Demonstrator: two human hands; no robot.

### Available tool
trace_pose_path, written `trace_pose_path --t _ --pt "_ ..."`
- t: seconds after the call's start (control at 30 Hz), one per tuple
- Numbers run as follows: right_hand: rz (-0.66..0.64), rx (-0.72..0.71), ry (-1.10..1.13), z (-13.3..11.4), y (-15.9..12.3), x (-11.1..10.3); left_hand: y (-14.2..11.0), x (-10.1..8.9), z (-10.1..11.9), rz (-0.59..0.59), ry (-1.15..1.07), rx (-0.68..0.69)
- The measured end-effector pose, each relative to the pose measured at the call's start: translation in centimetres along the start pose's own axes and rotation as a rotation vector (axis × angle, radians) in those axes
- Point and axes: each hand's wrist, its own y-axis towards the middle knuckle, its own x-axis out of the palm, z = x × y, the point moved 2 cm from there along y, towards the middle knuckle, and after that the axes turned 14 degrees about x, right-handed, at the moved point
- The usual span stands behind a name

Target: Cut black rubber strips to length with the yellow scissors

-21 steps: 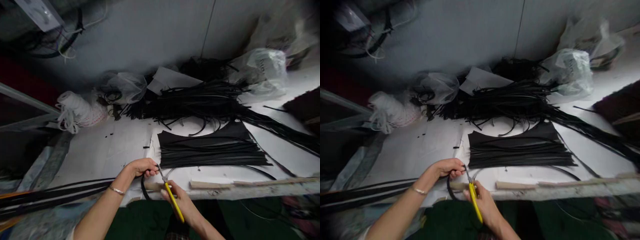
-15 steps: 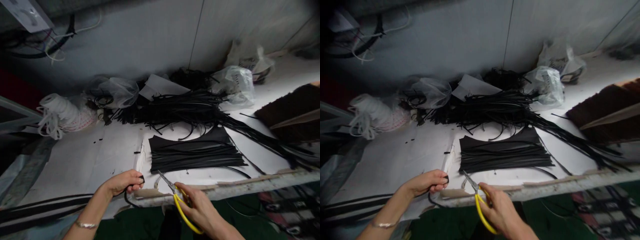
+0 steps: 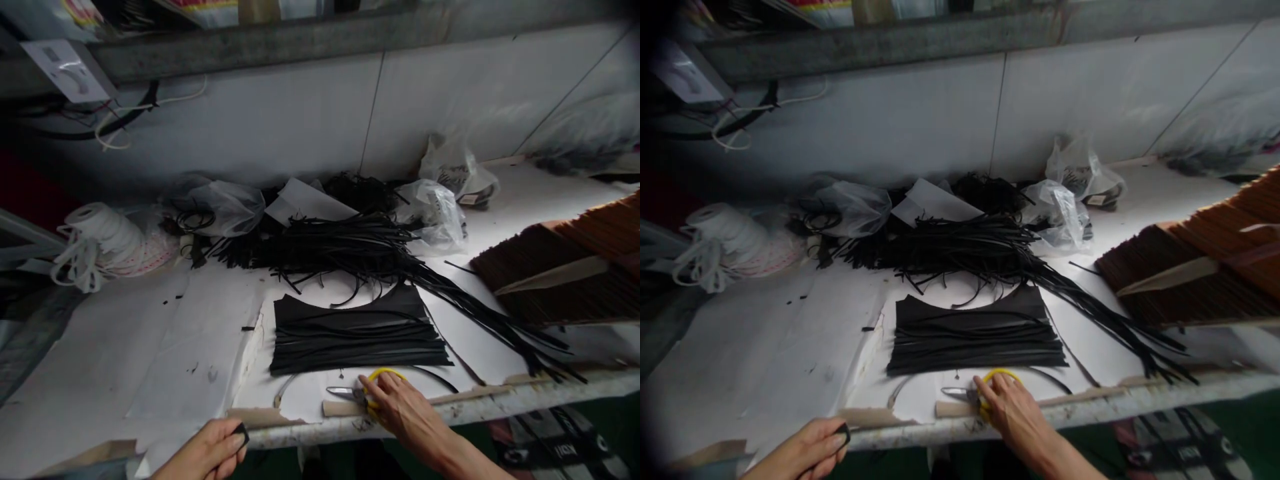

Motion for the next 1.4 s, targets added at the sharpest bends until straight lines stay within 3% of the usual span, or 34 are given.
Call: trace_pose_path --t 0.1,0.17,0.33,0.4,0.47,0.6,0.77,1.0,1.17,1.27,1.4 --pt "0.054 -0.013 0.077 -0.6 -0.2 -1.3 -0.8 1.5 2.7 0.158 0.025 0.056" --pt "0.019 0.026 0.265 -2.2 0.2 -3.0 -0.9 2.6 4.7 0.198 0.020 0.117" --pt "-0.531 0.053 0.953 -9.6 0.9 -8.1 -1.5 5.5 8.6 0.190 0.162 0.232" --pt "-0.619 -0.004 1.141 -12.2 0.7 -9.8 -2.2 7.0 9.6 0.224 0.201 0.264" --pt "-0.624 -0.045 1.226 -13.8 0.3 -10.8 -3.0 8.4 10.3 0.264 0.188 0.302" --pt "-0.615 -0.063 1.306 -15.4 -0.6 -11.7 -4.0 10.4 11.1 0.312 0.174 0.347" --pt "-0.556 -0.125 1.433 -16.3 -1.0 -14.0 -4.9 10.5 13.0 0.299 0.283 0.449" --pt "-0.384 -0.195 1.395 -17.7 -2.1 -19.7 -8.0 9.3 17.5 0.131 0.277 0.723" --pt "-0.137 -0.253 1.215 -19.0 -4.4 -22.4 -11.1 9.2 18.9 0.001 0.266 0.832" --pt "-0.010 -0.272 1.087 -19.7 -6.1 -23.9 -12.8 9.1 19.3 -0.002 0.394 0.870" --pt "0.094 -0.220 1.035 -20.1 -8.3 -26.6 -14.4 8.6 19.3 0.098 0.770 0.866"
